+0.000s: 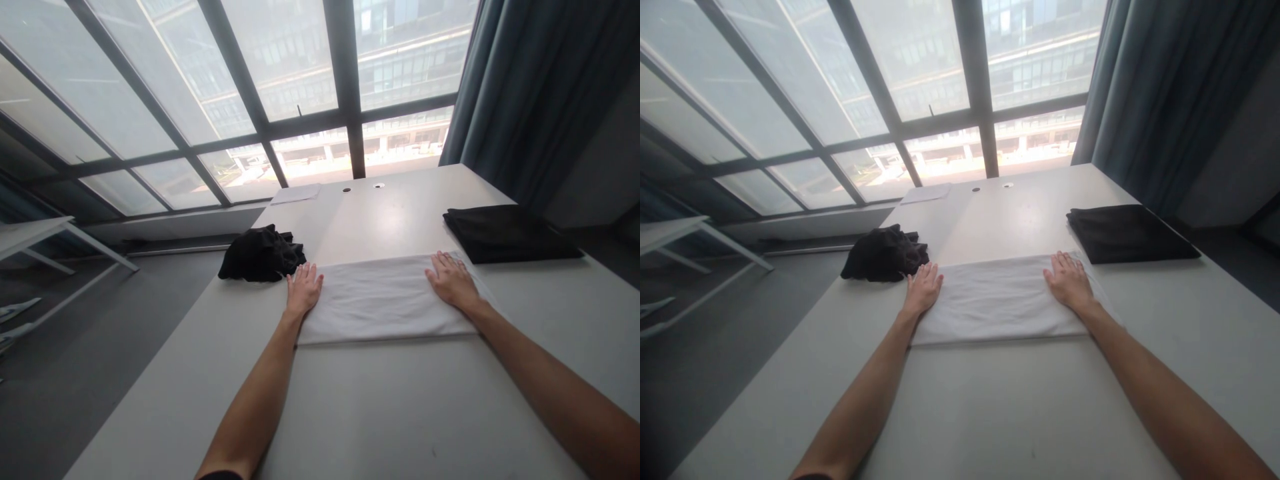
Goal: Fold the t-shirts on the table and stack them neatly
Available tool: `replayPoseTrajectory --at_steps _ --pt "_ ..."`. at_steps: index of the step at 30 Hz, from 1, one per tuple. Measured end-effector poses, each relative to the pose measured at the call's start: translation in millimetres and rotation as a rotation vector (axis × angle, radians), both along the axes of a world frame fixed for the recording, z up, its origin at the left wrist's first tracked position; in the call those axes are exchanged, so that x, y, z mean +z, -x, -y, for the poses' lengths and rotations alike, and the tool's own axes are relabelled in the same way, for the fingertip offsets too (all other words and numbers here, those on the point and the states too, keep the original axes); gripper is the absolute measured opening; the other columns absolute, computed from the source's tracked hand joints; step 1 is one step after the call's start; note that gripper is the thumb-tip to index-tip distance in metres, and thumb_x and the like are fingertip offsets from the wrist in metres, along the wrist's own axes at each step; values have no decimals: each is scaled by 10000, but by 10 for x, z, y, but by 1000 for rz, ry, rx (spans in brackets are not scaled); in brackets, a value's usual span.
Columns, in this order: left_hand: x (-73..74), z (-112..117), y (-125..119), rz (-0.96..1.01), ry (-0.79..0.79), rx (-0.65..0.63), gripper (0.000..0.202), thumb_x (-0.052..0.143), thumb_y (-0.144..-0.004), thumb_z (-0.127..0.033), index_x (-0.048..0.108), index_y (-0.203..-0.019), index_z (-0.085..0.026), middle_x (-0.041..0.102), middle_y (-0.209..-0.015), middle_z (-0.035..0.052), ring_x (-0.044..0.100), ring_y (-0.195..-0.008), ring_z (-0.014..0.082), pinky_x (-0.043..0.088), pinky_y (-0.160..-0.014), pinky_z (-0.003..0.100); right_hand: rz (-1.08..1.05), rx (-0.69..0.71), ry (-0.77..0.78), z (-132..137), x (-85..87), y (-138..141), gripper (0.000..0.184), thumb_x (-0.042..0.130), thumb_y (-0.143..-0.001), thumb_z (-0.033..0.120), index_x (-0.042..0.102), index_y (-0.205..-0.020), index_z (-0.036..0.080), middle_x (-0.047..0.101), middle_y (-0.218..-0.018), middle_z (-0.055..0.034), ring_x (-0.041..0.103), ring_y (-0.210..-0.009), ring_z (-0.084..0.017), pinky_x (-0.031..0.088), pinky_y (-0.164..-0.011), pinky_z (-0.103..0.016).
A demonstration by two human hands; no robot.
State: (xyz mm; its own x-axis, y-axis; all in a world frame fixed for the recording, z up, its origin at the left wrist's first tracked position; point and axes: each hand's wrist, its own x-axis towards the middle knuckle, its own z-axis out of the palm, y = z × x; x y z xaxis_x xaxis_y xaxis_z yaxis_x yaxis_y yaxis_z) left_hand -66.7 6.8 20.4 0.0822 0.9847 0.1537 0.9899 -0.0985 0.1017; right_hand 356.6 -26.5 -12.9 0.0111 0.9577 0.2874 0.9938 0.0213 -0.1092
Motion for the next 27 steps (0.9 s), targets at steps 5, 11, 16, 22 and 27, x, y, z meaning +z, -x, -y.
replayPoseTrajectory --at_steps 5,11,16,22,27 --pt "176 214 -530 9 -136 -172 557 330 -1061 -431 423 -1551 -183 377 -1628 128 264 -1540 295 135 -1246 602 1 -7 -131 138 184 298 583 314 -1026 336 448 -1492 10 390 -1597 -237 308 -1509 -337 220 -1211 -571" --pt "-26 534 -1076 -12 47 -464 625 344 -1046 -542 347 -1593 -241 274 -1677 83 201 -1561 296 161 -1250 585 -43 312 119 318 176 735 594 353 -1030 397 415 -1543 104 342 -1639 -157 299 -1524 -292 242 -1219 -543" --pt "21 514 -1155 -3 120 -472 645 312 -1052 -547 334 -1597 -202 261 -1678 108 202 -1558 322 188 -1232 614 -76 330 133 314 110 727 606 363 -1031 400 398 -1552 91 345 -1636 -158 293 -1527 -286 195 -1236 -546" --pt "67 173 -1587 44 53 -447 639 291 -1061 -490 305 -1606 -156 276 -1671 130 201 -1562 288 188 -1252 538 -89 329 129 310 126 706 598 374 -1027 403 420 -1545 109 339 -1637 -161 294 -1528 -287 183 -1238 -547" --pt "-148 45 -1684 23 64 -392 673 316 -1047 -499 292 -1610 -131 258 -1674 148 210 -1557 308 176 -1252 542 -91 320 157 333 157 726 598 368 -1027 383 410 -1549 93 334 -1640 -155 283 -1532 -275 173 -1244 -533"
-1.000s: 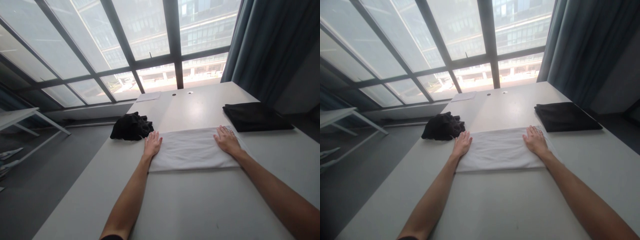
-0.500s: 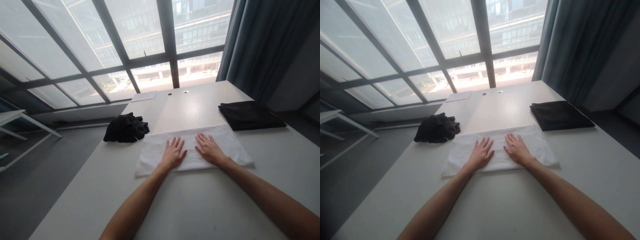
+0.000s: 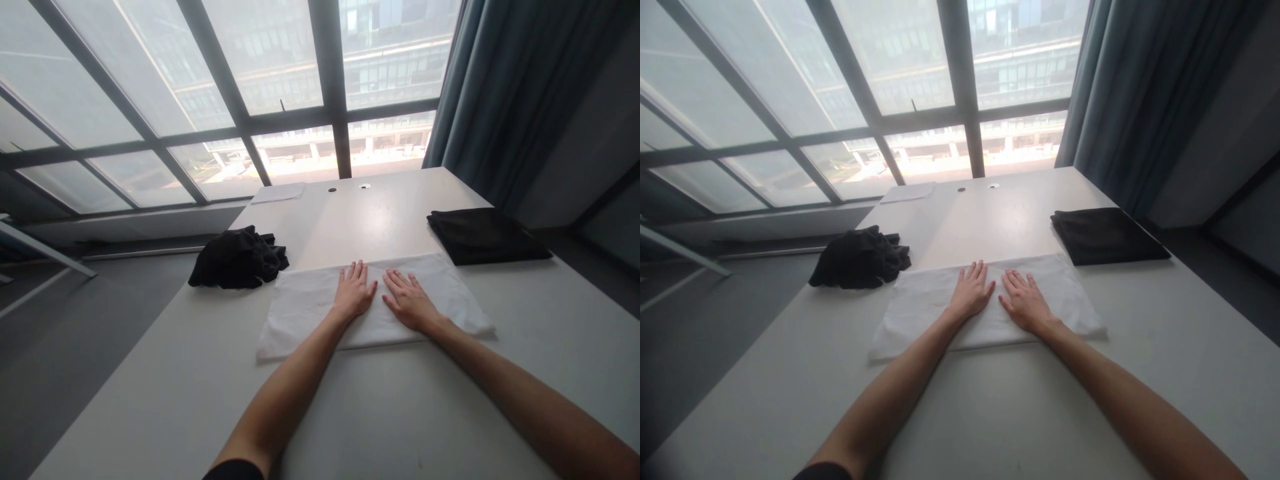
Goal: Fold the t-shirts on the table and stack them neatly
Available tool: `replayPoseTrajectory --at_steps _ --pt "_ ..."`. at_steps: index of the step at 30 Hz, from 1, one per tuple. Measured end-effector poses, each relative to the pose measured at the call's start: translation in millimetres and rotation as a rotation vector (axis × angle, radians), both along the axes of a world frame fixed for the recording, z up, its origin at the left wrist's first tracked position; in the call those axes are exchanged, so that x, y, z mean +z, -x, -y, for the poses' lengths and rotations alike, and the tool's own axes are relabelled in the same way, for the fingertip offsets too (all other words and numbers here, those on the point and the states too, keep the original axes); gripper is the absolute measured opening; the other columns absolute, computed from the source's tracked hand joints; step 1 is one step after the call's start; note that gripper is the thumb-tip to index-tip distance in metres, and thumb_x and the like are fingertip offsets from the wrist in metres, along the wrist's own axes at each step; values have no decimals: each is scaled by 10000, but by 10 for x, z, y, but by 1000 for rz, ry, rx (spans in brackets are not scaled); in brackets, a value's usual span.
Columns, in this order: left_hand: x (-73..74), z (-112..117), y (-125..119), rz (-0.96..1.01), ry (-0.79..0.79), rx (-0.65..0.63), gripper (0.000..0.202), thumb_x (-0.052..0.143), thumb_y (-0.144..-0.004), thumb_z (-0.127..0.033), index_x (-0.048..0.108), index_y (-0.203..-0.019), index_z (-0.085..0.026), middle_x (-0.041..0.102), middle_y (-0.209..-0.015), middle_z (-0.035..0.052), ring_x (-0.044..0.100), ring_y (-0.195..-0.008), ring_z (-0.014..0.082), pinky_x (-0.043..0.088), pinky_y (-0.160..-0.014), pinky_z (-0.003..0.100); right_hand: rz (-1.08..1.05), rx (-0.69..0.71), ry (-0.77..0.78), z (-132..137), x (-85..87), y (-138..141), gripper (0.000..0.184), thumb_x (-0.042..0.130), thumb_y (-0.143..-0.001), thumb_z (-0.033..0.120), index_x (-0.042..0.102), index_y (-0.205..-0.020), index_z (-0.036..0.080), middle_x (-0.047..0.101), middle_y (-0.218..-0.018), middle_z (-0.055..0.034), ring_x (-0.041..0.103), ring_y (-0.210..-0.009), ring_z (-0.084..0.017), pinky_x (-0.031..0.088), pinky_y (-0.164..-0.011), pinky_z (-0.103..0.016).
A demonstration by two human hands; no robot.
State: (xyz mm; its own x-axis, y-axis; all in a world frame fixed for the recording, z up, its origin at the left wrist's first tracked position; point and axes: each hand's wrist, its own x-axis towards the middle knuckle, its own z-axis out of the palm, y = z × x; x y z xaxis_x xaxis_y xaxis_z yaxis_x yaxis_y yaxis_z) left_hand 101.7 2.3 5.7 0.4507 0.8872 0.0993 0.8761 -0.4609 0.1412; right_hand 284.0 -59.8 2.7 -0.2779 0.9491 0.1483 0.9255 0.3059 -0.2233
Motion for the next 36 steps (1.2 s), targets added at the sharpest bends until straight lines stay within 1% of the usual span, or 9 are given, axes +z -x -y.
replayPoseTrajectory --at_steps 3,8,14,17,23,26,30,33,36 --pt "-37 11 30 -10 -21 5 665 312 -1044 -484 286 -1613 -140 255 -1678 127 204 -1560 288 174 -1256 528 -19 -34 0 -69 23 76 589 342 -1033 356 392 -1559 95 325 -1646 -151 260 -1542 -263 165 -1246 -523" --pt "-8 22 33 -39 -42 10 627 282 -1051 -436 318 -1603 -140 275 -1673 104 223 -1556 267 196 -1254 515 -33 -27 -7 -363 61 275 581 287 -1043 309 360 -1575 89 277 -1666 -142 212 -1556 -262 143 -1246 -526" --pt "-41 2 36 -26 -58 5 626 254 -1053 -430 337 -1594 -128 281 -1670 97 236 -1552 270 214 -1248 529 -8 -16 28 -544 6 254 645 230 -1072 465 373 -1568 79 305 -1654 -153 237 -1548 -278 140 -1249 -520" --pt "-62 -8 39 -25 -75 4 641 290 -1044 -457 329 -1598 -136 279 -1671 103 234 -1552 270 193 -1256 518 39 -41 19 -554 -32 7 645 233 -1070 487 351 -1584 114 273 -1669 -141 218 -1554 -272 137 -1247 -536" --pt "-48 -9 31 -13 -58 10 641 318 -1034 -453 340 -1595 -143 271 -1673 99 231 -1553 274 189 -1259 514 150 -238 4 -612 -63 -857 627 235 -1065 442 376 -1567 94 301 -1655 -168 247 -1545 -279 194 -1238 -530" --pt "-32 -3 23 -6 -48 13 643 320 -1032 -451 338 -1596 -143 271 -1673 102 231 -1553 275 179 -1261 517 181 -309 -50 -591 -38 -1026 622 253 -1059 431 395 -1554 83 326 -1643 -181 269 -1535 -289 198 -1233 -552" --pt "-28 1 24 4 -28 16 659 315 -1029 -461 326 -1599 -131 264 -1675 101 220 -1556 273 175 -1262 518 159 -280 -145 -480 -17 -805 630 253 -1056 424 376 -1560 67 306 -1651 -180 251 -1542 -283 192 -1237 -546" --pt "-30 9 38 7 -15 15 667 310 -1031 -474 315 -1602 -131 265 -1676 103 213 -1558 275 168 -1263 523 108 -241 -120 -409 -74 -610 632 248 -1051 420 378 -1560 69 314 -1648 -175 272 -1534 -286 230 -1226 -547" --pt "-32 16 42 18 3 7 672 315 -1032 -482 306 -1602 -128 259 -1678 110 206 -1560 280 174 -1260 529 83 -247 -81 -403 -178 -570 624 271 -1040 413 393 -1558 87 343 -1635 -180 303 -1520 -298 246 -1216 -559"
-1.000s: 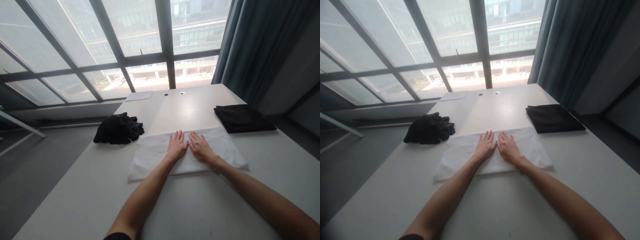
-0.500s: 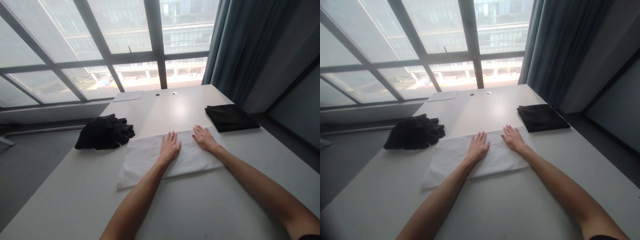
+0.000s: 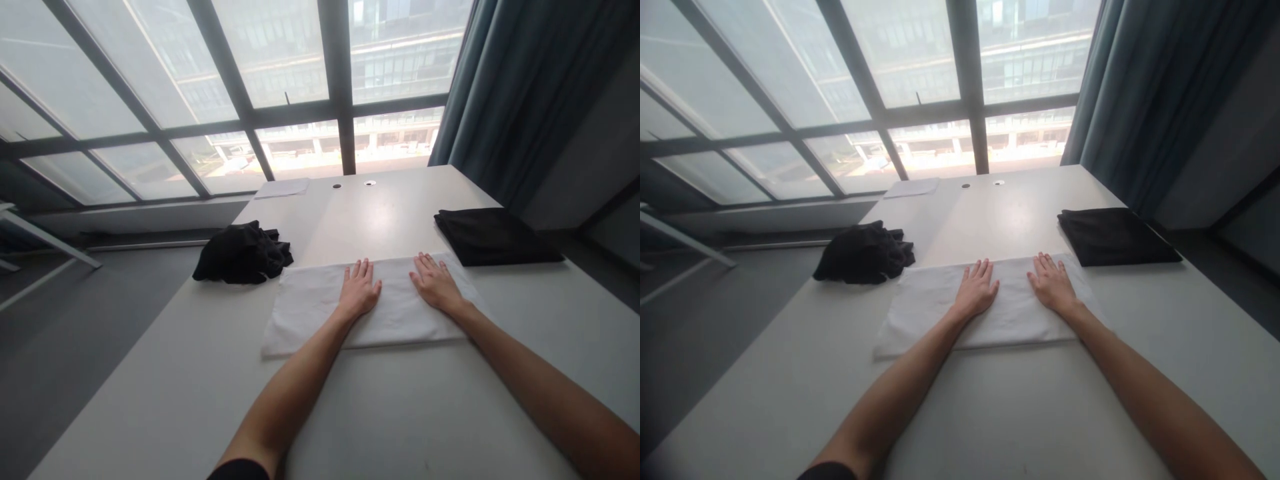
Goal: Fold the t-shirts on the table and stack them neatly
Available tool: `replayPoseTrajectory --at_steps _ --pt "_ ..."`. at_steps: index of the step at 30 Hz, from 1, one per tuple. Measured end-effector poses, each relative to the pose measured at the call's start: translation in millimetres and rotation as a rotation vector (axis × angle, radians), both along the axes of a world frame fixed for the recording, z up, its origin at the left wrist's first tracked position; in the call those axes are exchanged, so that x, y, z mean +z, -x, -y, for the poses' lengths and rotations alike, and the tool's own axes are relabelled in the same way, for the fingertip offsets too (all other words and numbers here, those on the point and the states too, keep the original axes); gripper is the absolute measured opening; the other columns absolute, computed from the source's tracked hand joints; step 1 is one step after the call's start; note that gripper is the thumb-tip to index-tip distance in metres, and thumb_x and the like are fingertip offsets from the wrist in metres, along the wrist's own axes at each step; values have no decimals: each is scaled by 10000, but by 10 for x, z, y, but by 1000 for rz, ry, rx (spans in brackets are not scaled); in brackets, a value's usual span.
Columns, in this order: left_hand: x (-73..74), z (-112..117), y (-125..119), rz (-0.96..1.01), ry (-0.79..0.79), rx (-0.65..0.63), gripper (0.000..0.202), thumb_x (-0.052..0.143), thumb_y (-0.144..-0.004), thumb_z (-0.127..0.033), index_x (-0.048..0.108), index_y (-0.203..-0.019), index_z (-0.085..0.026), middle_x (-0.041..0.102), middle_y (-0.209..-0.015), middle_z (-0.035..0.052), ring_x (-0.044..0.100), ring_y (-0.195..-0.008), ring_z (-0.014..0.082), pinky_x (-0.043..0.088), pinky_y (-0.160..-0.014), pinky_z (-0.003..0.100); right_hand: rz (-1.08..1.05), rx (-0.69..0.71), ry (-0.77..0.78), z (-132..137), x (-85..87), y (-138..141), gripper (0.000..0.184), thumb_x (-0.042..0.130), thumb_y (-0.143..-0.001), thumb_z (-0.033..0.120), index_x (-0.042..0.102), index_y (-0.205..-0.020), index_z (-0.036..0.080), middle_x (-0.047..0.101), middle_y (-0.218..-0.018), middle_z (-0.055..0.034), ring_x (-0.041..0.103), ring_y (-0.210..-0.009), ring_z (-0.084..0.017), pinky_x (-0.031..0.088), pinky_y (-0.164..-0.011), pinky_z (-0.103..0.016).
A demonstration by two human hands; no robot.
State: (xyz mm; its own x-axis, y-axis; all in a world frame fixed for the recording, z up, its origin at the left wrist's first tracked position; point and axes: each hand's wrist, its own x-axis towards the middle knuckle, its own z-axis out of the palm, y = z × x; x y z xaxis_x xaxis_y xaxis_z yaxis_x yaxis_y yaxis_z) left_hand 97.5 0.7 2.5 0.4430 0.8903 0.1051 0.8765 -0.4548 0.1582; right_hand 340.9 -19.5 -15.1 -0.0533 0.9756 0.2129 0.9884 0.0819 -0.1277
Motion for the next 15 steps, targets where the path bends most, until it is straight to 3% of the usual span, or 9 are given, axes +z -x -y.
replayPoseTrajectory --at_steps 4,7,11,15 --pt "9 -20 11 30 24 -41 653 302 -1045 -464 308 -1597 -116 265 -1677 117 202 -1561 277 174 -1260 521 3 10 -5 -40 -90 -63 615 279 -1038 414 393 -1560 110 363 -1629 -169 303 -1521 -287 235 -1220 -553" --pt "34 -55 178 31 15 -36 624 282 -1058 -443 314 -1596 -128 270 -1677 110 204 -1561 264 190 -1259 502 14 17 -1 -51 -103 -85 616 267 -1041 422 412 -1545 98 361 -1630 -168 301 -1521 -287 240 -1218 -554" --pt "76 -59 821 -57 -42 73 626 278 -1065 -476 342 -1587 -136 308 -1660 126 206 -1559 289 165 -1253 552 14 17 1 -46 -106 -79 621 264 -1042 429 421 -1537 89 364 -1628 -175 306 -1517 -291 244 -1215 -555" --pt "116 -40 1578 -108 -69 293 618 238 -1076 -457 354 -1579 -117 321 -1651 150 224 -1551 313 190 -1240 565 2 22 -14 -34 -86 -61 624 267 -1040 428 435 -1525 73 375 -1619 -186 320 -1509 -303 245 -1212 -561"
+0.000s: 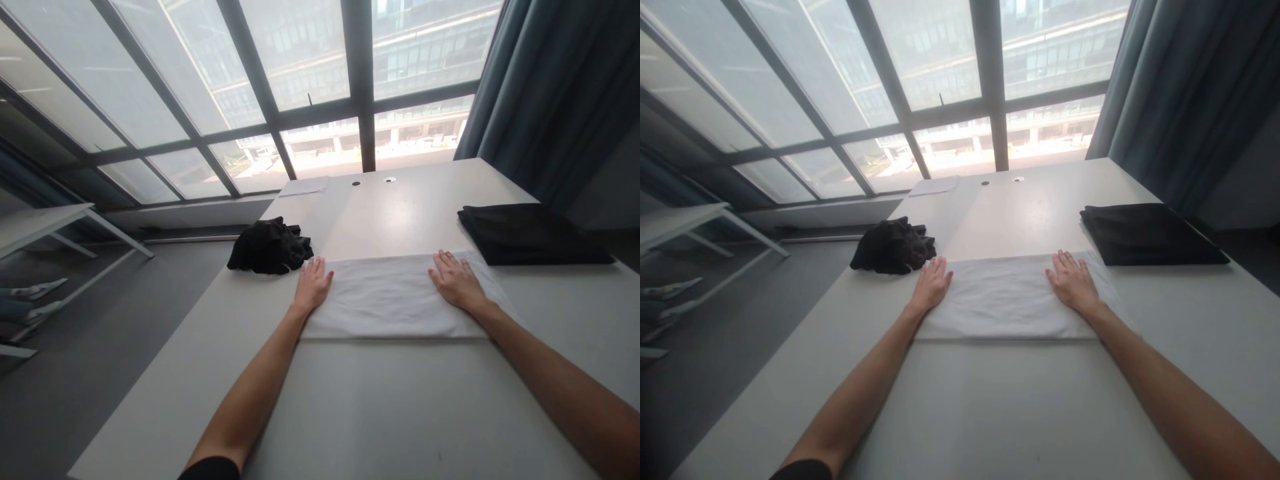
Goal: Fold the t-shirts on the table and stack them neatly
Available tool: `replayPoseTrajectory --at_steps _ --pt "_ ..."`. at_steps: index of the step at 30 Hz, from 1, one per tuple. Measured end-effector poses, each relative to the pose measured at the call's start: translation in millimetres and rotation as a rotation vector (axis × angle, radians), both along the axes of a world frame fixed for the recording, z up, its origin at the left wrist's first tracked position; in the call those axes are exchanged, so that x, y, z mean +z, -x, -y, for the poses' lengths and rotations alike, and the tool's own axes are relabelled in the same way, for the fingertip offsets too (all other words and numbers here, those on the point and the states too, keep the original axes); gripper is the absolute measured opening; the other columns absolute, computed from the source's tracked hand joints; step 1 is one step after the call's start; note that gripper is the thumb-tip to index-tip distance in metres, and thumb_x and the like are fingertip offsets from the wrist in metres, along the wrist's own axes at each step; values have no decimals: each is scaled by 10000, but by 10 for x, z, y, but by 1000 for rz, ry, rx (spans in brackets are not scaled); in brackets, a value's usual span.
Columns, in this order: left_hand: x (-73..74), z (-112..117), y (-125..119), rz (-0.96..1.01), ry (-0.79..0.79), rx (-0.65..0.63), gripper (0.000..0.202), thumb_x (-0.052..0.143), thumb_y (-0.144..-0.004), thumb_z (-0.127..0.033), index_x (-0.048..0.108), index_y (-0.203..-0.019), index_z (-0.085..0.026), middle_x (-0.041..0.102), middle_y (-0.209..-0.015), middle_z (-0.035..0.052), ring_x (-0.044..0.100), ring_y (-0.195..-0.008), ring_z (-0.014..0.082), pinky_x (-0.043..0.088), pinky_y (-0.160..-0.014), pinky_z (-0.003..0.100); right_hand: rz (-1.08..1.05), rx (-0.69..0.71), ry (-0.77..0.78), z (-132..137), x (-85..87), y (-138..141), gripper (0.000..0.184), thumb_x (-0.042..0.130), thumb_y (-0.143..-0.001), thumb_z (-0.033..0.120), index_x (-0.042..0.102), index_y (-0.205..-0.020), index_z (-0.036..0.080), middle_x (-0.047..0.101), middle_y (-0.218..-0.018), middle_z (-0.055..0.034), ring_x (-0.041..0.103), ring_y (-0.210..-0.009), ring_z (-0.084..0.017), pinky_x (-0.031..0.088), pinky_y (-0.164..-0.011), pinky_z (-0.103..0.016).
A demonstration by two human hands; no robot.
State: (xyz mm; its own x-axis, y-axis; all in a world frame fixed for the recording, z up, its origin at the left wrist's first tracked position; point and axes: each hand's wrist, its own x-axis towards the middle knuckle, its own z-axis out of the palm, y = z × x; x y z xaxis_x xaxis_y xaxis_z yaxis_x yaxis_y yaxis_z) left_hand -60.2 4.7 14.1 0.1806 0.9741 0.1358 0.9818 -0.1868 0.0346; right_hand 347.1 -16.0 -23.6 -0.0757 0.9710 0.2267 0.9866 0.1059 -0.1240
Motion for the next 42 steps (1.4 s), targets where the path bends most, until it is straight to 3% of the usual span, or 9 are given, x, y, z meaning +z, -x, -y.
replayPoseTrajectory --at_steps 2,5,10,14,25,28,31,36,42 --pt "20 -15 212 17 17 51 620 219 -1080 -457 346 -1581 -115 295 -1661 148 218 -1553 307 222 -1230 567 -4 0 1 9 25 9 625 269 -1038 423 441 -1520 64 380 -1615 -191 328 -1504 -306 250 -1210 -563" --pt "63 -27 259 36 36 68 620 217 -1081 -465 353 -1577 -119 287 -1663 151 218 -1554 302 223 -1223 588 -8 -3 3 22 57 18 621 271 -1036 413 445 -1518 63 387 -1611 -192 336 -1501 -304 262 -1207 -560" --pt "145 193 -61 10 -50 -8 591 250 -1080 -453 386 -1568 -149 326 -1649 142 212 -1557 292 165 -1244 575 -10 6 -18 17 18 -8 608 270 -1041 416 468 -1498 67 396 -1605 -195 348 -1494 -307 266 -1201 -563" --pt "129 468 -236 -5 44 -158 597 257 -1079 -485 360 -1583 -182 300 -1666 104 227 -1554 273 213 -1242 520 -15 18 -38 6 -35 -36 607 274 -1043 422 478 -1482 57 406 -1598 -204 351 -1493 -312 270 -1195 -564" --pt "68 769 282 -69 23 -51 576 275 -1078 -431 374 -1578 -163 312 -1658 123 248 -1546 299 220 -1237 542 -40 4 -93 58 65 25 559 304 -1034 382 524 -1431 57 452 -1563 -222 386 -1468 -328 284 -1178 -566" --pt "129 776 83 -39 11 -79 587 298 -1073 -436 375 -1573 -138 312 -1657 136 233 -1550 309 216 -1236 555 -60 5 -155 245 242 281 558 280 -1037 333 500 -1458 40 418 -1585 -226 345 -1495 -323 253 -1201 -550" --pt "221 790 -363 23 29 -213 573 303 -1072 -413 363 -1578 -151 301 -1664 112 215 -1558 272 195 -1252 516 -85 160 -137 506 378 725 556 299 -1032 315 451 -1521 98 382 -1618 -175 311 -1519 -284 230 -1225 -506" --pt "155 844 -1135 105 86 -330 547 268 -1062 -301 348 -1589 -176 322 -1659 84 230 -1556 235 200 -1257 473 -84 297 -6 787 317 1295 572 295 -1022 257 405 -1556 83 338 -1638 -160 267 -1539 -279 184 -1244 -493" --pt "-79 850 -1284 123 62 -318 564 194 -1080 -316 328 -1594 -126 305 -1666 91 218 -1558 257 216 -1256 460 -103 273 58 787 212 1339 602 285 -1008 232 343 -1585 69 295 -1650 -161 231 -1551 -276 165 -1246 -515"
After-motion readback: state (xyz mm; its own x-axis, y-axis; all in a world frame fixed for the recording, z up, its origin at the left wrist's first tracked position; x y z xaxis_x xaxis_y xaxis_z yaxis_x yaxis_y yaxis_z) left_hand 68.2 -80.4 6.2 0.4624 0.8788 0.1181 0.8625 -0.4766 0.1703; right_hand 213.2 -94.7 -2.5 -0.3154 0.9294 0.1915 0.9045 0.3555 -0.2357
